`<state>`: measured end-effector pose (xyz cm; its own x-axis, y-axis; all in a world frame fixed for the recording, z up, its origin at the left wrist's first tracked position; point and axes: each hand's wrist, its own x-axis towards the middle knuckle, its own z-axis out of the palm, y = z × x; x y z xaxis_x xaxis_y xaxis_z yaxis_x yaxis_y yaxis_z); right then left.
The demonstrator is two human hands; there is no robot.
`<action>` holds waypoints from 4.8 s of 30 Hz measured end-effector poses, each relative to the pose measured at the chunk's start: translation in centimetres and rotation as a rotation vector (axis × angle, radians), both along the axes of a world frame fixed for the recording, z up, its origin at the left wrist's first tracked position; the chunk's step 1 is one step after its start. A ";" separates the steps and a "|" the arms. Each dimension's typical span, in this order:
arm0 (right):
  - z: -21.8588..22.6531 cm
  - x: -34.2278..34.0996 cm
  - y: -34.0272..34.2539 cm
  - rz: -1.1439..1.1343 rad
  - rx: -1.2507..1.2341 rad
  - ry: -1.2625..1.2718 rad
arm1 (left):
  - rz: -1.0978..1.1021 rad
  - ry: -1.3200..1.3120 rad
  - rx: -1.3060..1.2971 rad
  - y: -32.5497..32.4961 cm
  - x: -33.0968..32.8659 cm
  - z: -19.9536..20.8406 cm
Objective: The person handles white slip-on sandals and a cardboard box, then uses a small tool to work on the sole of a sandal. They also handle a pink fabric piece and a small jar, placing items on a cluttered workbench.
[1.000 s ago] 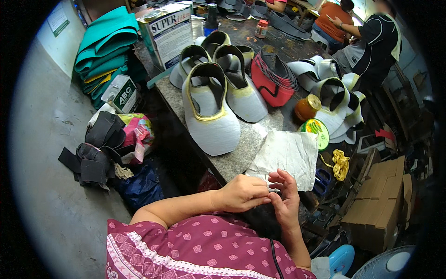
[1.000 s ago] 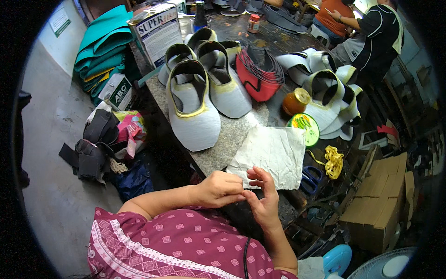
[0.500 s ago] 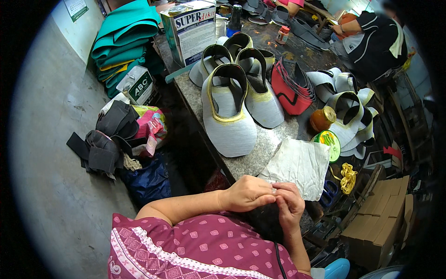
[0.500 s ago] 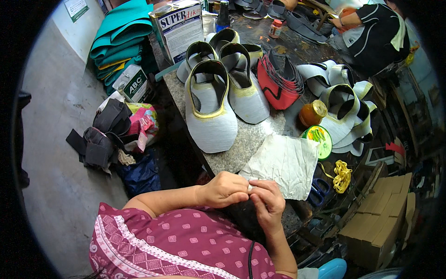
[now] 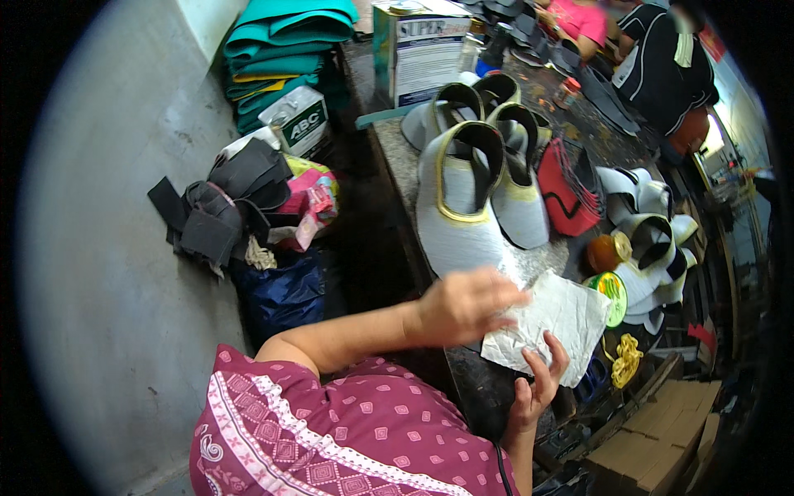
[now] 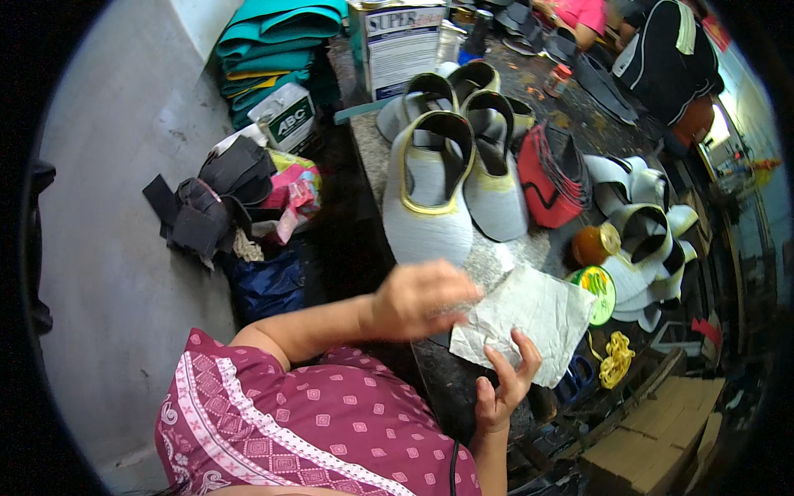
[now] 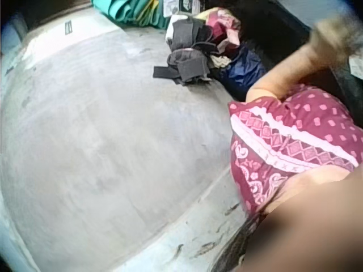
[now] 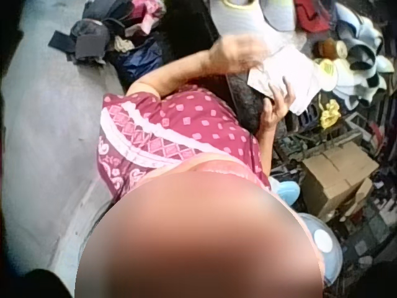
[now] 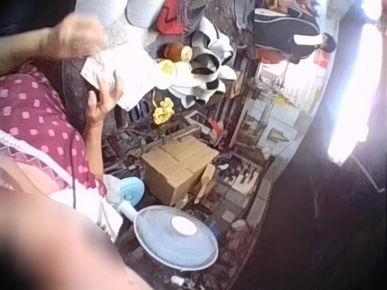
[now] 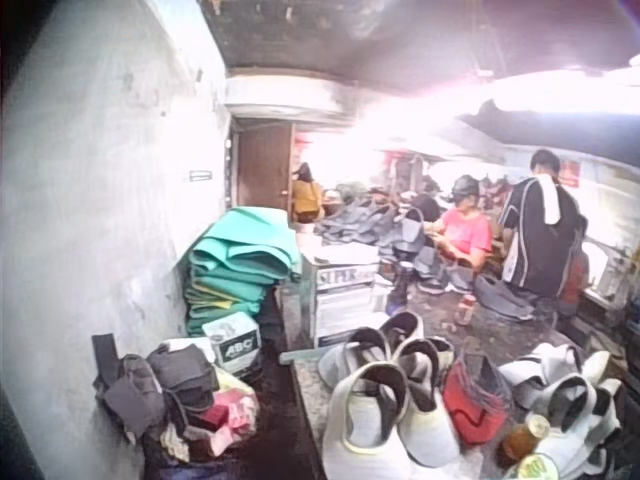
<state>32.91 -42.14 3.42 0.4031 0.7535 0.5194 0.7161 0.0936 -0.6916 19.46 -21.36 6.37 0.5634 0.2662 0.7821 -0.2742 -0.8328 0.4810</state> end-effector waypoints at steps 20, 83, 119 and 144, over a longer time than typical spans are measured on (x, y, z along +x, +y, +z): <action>-1.7 0.3 0.2 -0.229 -0.136 -0.252 | 0.784 -0.053 -0.541 41.9 4.1 -6.2; -5.6 2.5 -3.4 -0.211 -0.195 -0.218 | 1.061 -0.043 -0.423 60.7 12.7 -4.1; -2.1 0.9 0.1 -0.322 -0.141 -0.146 | 1.024 -0.060 -0.609 52.9 -5.0 -2.5; 7.9 -1.0 6.9 0.293 -0.062 -0.261 | 0.463 -0.474 -0.906 24.7 -22.0 2.8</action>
<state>31.93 -35.25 11.29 0.0264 0.8500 0.5262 0.8179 0.2843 -0.5003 -2.54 3.38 9.20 -0.0405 0.9521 0.3031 -0.3454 -0.2979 0.8899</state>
